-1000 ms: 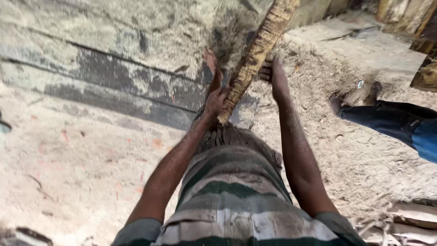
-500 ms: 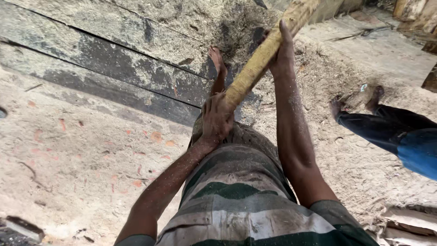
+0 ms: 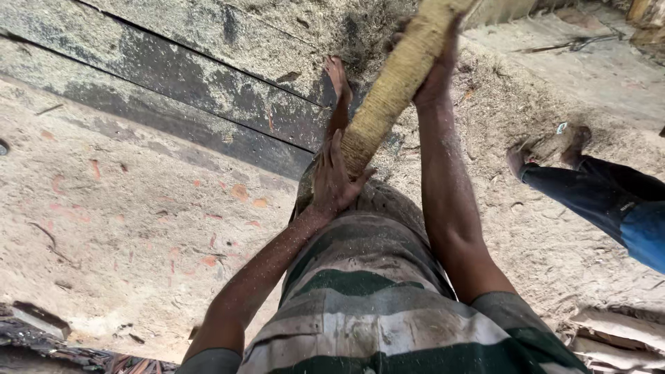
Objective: The person feeds wood logs and planks into a power saw machine by hand, sliding them across the machine bed and moving processed pieces.
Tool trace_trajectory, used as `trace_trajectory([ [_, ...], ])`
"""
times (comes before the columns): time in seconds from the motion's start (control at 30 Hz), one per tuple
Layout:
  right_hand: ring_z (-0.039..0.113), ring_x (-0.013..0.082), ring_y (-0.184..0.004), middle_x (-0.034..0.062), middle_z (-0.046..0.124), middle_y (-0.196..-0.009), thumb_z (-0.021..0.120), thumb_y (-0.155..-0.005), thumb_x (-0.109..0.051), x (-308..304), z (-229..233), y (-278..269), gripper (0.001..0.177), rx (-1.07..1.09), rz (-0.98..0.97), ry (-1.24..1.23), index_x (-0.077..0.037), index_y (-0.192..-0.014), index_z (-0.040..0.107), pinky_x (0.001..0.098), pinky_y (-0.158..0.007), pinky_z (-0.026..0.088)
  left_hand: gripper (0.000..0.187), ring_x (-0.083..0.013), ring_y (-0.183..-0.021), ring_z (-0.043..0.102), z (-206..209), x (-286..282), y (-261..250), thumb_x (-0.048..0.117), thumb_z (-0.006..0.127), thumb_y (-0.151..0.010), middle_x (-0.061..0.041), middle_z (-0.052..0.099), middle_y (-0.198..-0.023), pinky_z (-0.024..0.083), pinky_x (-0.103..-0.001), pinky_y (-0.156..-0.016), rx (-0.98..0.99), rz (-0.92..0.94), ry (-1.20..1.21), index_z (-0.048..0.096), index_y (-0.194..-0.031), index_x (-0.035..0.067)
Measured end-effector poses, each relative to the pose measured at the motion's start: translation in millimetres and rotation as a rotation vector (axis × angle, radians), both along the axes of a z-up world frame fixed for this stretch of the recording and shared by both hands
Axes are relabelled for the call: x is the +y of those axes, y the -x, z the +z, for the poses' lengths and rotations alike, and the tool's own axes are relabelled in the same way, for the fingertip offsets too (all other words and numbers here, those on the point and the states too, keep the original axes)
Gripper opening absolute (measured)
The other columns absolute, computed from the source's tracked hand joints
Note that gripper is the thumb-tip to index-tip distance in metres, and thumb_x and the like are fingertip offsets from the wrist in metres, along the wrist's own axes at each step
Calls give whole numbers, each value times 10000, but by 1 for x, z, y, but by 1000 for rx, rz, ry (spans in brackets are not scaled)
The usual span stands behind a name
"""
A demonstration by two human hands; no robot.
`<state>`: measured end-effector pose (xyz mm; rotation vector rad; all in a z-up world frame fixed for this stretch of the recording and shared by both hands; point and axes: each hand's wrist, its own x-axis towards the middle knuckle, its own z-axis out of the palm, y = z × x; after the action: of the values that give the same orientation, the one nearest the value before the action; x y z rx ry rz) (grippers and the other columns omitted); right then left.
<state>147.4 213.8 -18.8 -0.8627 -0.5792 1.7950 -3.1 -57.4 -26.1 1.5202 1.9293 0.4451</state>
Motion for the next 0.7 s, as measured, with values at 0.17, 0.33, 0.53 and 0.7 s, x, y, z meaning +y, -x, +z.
trace_trajectory([
  [0.17,622,208,-785,151,592,-1082,644,-977,-665,27,-67,29,987,-503,-20,-10,-100,-1655,201,430,-631,580,844,-386,-1137,686,-70,62,16,439,757,-863,-263,643,-1289,592,-496,-964,-689,100,276,393,-1501,22],
  [0.33,581,163,-1179,216,438,-1595,492,-1099,-757,21,-137,39,1024,-990,95,-11,-119,-1755,34,518,-881,555,517,-326,-934,708,-88,22,14,402,763,-872,-179,742,-1038,570,-401,-825,-707,366,173,676,-1221,31],
  [0.53,687,547,-1070,343,644,-1333,391,-775,-858,138,-91,64,1224,-1032,213,300,-190,-1702,-48,627,-928,639,525,-270,-943,716,-93,145,21,376,783,-835,-158,731,-1037,556,-400,-824,-592,412,202,647,-1221,47],
  [0.7,254,647,-1389,386,335,-1608,461,-1133,-721,179,-97,58,912,-1528,79,-177,-92,-1672,80,836,-1022,298,437,-380,-897,656,-75,183,19,330,721,-907,-239,711,-977,561,-471,-786,-794,427,228,669,-1210,19],
])
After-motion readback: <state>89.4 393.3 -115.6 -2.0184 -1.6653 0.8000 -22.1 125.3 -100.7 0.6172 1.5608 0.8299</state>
